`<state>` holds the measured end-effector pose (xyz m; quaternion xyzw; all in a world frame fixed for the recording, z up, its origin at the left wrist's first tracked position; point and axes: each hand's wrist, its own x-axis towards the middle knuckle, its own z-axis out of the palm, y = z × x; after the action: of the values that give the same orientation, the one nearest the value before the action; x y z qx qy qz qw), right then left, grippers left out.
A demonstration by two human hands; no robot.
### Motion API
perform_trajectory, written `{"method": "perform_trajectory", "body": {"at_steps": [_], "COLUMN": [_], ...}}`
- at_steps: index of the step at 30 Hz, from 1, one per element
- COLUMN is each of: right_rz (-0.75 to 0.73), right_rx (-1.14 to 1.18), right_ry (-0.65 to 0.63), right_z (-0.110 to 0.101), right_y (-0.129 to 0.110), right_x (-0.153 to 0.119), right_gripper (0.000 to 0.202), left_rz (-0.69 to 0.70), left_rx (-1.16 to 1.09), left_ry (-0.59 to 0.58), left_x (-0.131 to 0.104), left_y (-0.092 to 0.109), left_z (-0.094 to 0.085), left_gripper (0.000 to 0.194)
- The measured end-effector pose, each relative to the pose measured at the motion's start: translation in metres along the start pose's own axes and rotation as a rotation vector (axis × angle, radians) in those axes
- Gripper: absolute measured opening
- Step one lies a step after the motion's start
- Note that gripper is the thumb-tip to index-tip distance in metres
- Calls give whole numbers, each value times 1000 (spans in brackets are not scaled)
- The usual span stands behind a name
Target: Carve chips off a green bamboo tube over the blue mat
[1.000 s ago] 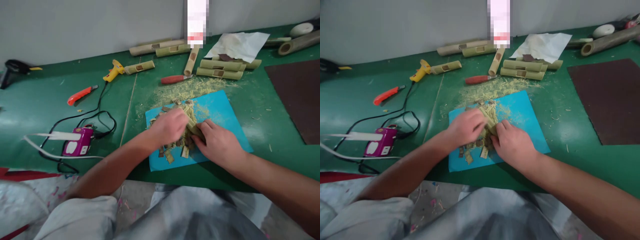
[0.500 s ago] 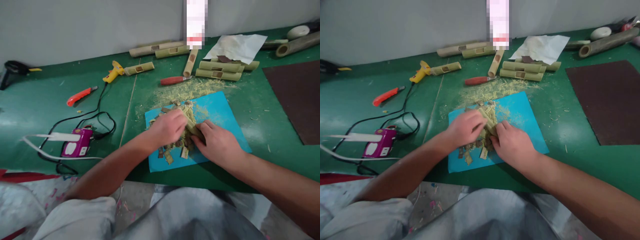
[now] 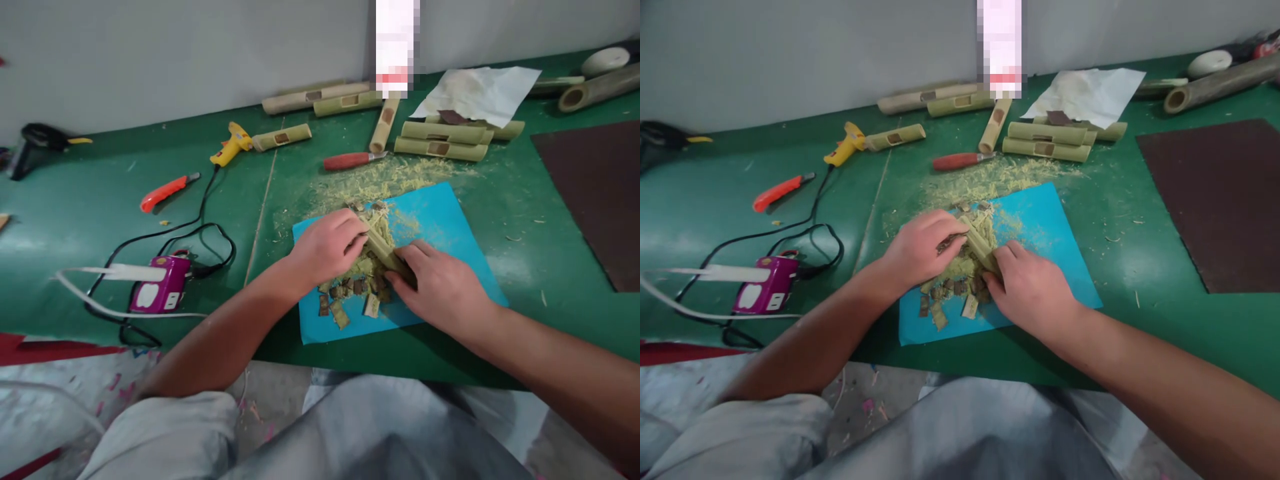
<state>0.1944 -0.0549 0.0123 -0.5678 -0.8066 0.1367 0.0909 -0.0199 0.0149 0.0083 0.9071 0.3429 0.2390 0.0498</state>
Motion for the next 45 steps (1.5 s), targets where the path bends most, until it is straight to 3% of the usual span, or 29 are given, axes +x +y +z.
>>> {"method": "perform_trajectory", "body": {"at_steps": [6, 15, 19, 28, 34, 40, 45], "right_rz": [4, -31, -36, -30, -34, -51, -54], "right_rx": [8, 49, 66, 56, 54, 49, 37], "right_ry": [28, 84, 120, 97, 124, 142, 128], "right_z": [-3, -1, -3, -4, -2, 0, 2], "right_y": [5, 13, 14, 14, 15, 14, 15], "right_x": [2, 2, 3, 4, 3, 3, 4], "right_gripper": [22, 23, 23, 23, 24, 22, 24], "left_rz": [-50, -257, -283, -527, -453, -285, -244], "left_rx": [-51, -257, -312, -553, -515, -292, -288], "left_ry": [-28, 215, 230, 266, 276, 309, 195], "left_x": [-1, 1, 1, -1, 0, 0, 2], "left_y": [4, 5, 7, 3, 5, 7, 4], "left_z": [-6, -11, -10, 1, -3, -1, 4], "left_gripper": [19, 10, 9, 23, 12, 21, 10]}}
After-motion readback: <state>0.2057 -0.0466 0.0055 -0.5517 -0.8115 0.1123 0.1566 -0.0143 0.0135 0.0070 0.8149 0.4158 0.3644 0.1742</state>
